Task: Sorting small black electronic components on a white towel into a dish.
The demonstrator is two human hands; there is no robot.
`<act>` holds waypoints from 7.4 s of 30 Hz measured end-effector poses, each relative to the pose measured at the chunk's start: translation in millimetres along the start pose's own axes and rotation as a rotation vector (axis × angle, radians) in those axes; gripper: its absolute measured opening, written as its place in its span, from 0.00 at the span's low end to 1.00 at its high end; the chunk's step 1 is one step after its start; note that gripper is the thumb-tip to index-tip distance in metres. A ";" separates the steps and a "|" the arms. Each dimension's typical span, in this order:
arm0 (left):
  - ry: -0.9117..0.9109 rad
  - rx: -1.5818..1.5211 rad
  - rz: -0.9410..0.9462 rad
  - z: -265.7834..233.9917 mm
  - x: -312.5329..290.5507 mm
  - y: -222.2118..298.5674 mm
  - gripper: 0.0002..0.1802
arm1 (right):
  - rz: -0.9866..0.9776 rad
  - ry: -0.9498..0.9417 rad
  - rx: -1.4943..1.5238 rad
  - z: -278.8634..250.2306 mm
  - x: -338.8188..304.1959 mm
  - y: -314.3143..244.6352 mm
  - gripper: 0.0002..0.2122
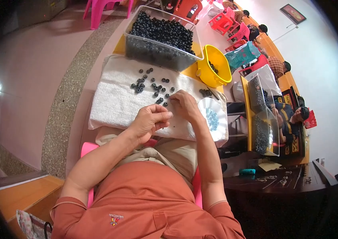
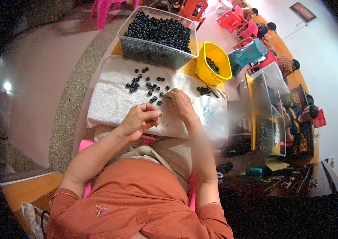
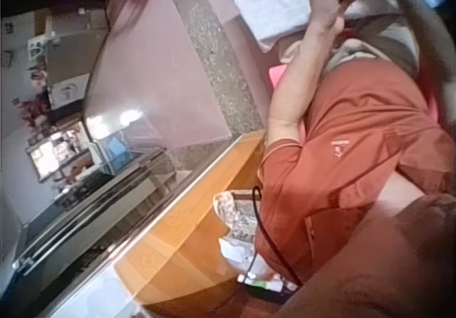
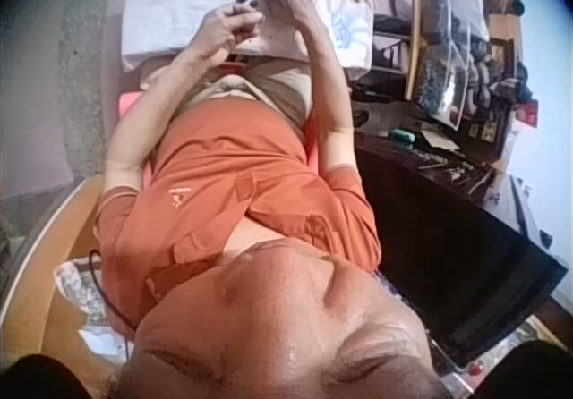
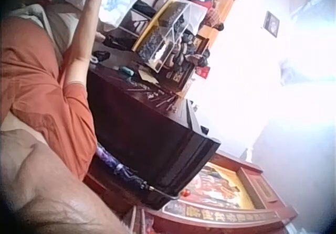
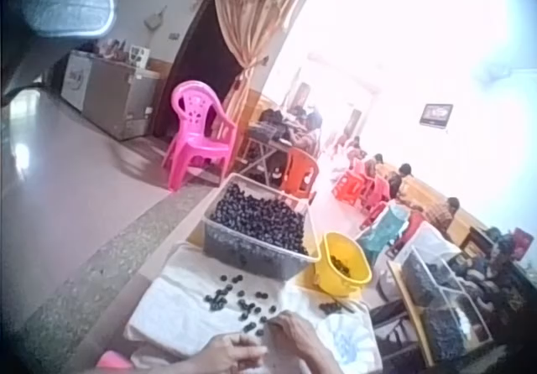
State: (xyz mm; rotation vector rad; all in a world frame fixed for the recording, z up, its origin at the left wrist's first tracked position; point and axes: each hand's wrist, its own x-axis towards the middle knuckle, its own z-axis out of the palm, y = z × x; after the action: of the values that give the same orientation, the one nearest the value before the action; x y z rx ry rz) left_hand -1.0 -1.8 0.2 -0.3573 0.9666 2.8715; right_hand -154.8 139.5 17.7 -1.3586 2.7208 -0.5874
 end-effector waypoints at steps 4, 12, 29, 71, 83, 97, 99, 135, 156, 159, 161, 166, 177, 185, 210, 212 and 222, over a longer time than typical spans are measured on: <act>0.002 0.007 0.004 0.0 0.3 -0.4 0.06 | -0.029 0.050 0.009 3.2 0.1 -0.8 0.08; 0.013 0.009 0.005 -0.5 1.3 -0.6 0.07 | -0.074 0.093 0.064 8.3 -1.7 3.7 0.06; -0.028 0.162 0.067 -2.3 1.6 1.0 0.09 | 0.152 -0.209 1.384 -15.0 -51.5 -14.1 0.07; -0.103 0.254 0.057 -4.5 2.1 2.5 0.09 | -0.058 0.051 1.026 -7.3 -61.4 -30.9 0.06; 0.045 0.147 0.057 -5.8 1.4 3.2 0.10 | -0.397 0.503 0.093 1.2 -61.3 -58.4 0.24; 0.011 0.162 0.156 -4.5 0.9 -7.5 0.07 | -0.408 0.591 0.066 10.0 -62.2 -63.1 0.24; 0.001 0.162 0.164 -4.5 0.8 -7.8 0.06 | -0.406 0.593 0.063 10.2 -62.5 -63.6 0.22; 0.132 0.218 0.194 3.7 1.1 -7.7 0.07 | 0.015 0.869 -0.362 -116.9 32.7 105.0 0.11; 0.156 0.198 0.210 -1.4 2.4 -5.8 0.05 | 0.015 0.107 -0.078 2.7 18.7 13.4 0.12; 0.170 0.207 0.213 -2.6 2.5 -5.1 0.05 | -0.043 0.185 0.115 2.1 7.7 11.1 0.10; 0.147 0.211 0.227 -4.3 2.6 -5.2 0.05 | -0.023 0.188 0.226 2.3 -3.5 2.8 0.11; 0.177 0.205 0.211 -1.9 3.2 -5.8 0.07 | 0.002 0.105 0.760 1.3 -34.4 -26.5 0.12; 0.061 0.200 0.226 -1.1 2.7 -7.0 0.06 | -0.066 0.111 1.011 11.2 -52.3 -32.2 0.10; 0.044 0.338 0.378 -2.5 4.3 -8.4 0.06 | -0.021 0.104 1.231 8.4 -54.0 -36.9 0.10; 0.094 0.491 0.441 0.8 3.4 -12.1 0.04 | 0.128 0.187 1.143 13.4 -54.8 -38.4 0.03; 0.057 0.488 0.428 1.8 2.9 -12.5 0.04 | 0.132 0.181 1.090 12.6 -54.8 -35.7 0.04; 0.170 0.751 0.535 0.2 0.2 -5.8 0.04 | 0.131 0.212 1.050 15.7 -53.0 -36.5 0.03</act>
State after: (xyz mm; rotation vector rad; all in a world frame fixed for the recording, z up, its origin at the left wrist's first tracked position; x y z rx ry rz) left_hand -0.4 2.9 -3.1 -0.2977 2.3483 2.5978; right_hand -91.2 156.0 9.3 -0.8315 1.9644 -1.8399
